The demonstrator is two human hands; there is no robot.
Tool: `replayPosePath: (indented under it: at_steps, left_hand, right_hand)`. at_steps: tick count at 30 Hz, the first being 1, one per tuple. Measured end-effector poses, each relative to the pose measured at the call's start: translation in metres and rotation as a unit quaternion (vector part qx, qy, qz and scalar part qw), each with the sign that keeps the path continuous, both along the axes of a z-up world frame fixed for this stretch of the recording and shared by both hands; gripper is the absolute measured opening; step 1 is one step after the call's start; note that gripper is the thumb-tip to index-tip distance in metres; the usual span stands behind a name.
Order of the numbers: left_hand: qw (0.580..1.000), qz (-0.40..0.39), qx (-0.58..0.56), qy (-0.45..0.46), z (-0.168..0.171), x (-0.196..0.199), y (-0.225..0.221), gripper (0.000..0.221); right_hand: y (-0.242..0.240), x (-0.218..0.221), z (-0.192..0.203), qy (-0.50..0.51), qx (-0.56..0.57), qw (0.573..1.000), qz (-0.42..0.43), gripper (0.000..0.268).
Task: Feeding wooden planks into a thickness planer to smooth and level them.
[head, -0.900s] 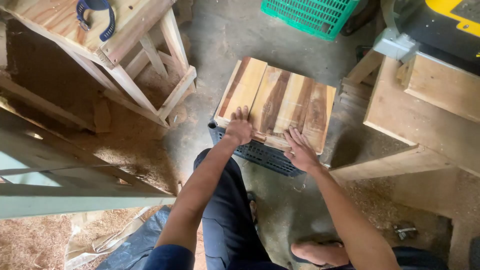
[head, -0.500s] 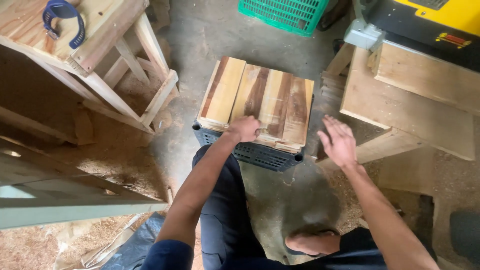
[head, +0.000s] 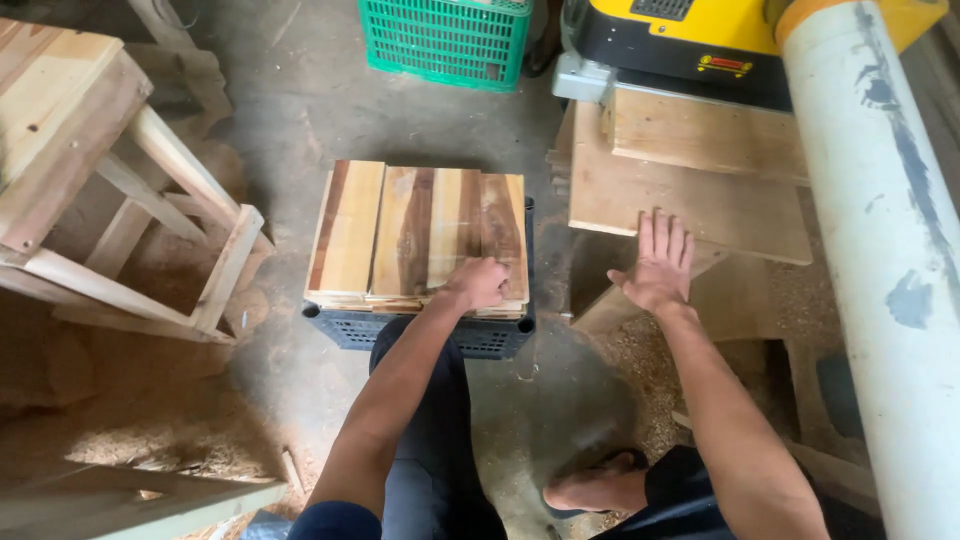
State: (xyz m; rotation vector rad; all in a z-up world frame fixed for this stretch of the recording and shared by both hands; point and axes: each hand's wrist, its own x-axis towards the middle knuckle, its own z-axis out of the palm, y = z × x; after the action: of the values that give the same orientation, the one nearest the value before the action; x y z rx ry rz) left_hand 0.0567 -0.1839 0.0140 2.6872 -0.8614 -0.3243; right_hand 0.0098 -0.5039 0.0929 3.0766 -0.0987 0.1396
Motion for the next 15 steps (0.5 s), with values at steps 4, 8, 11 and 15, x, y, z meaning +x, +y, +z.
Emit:
replayPosePath:
  at_steps: [4, 8, 11, 15]
  left_hand:
    - [1.000, -0.012, 0.021, 0.006, -0.019, 0.009, -0.015, 0.023]
    - [0.999, -0.020, 0.037, 0.014, -0.030, 0.014, -0.015, 0.020]
    - [0.999, -0.007, 0.040, 0.015, -0.022, 0.011, -0.011, 0.019]
    - [0.999, 0.010, 0.034, 0.027, -0.021, 0.010, -0.006, 0.021]
  right_hand:
    - [-0.004, 0.006, 0.003, 0.027, 0.007, 1.000, -0.003, 0.123]
    - [-0.007, 0.010, -0.005, 0.049, 0.017, 0.999, 0.000, 0.130]
    - [-0.009, 0.013, -0.008, 0.061, 0.016, 0.998, 0.002, 0.134]
    - [-0.011, 0.015, -0.010, 0.075, 0.017, 0.997, 0.009, 0.139]
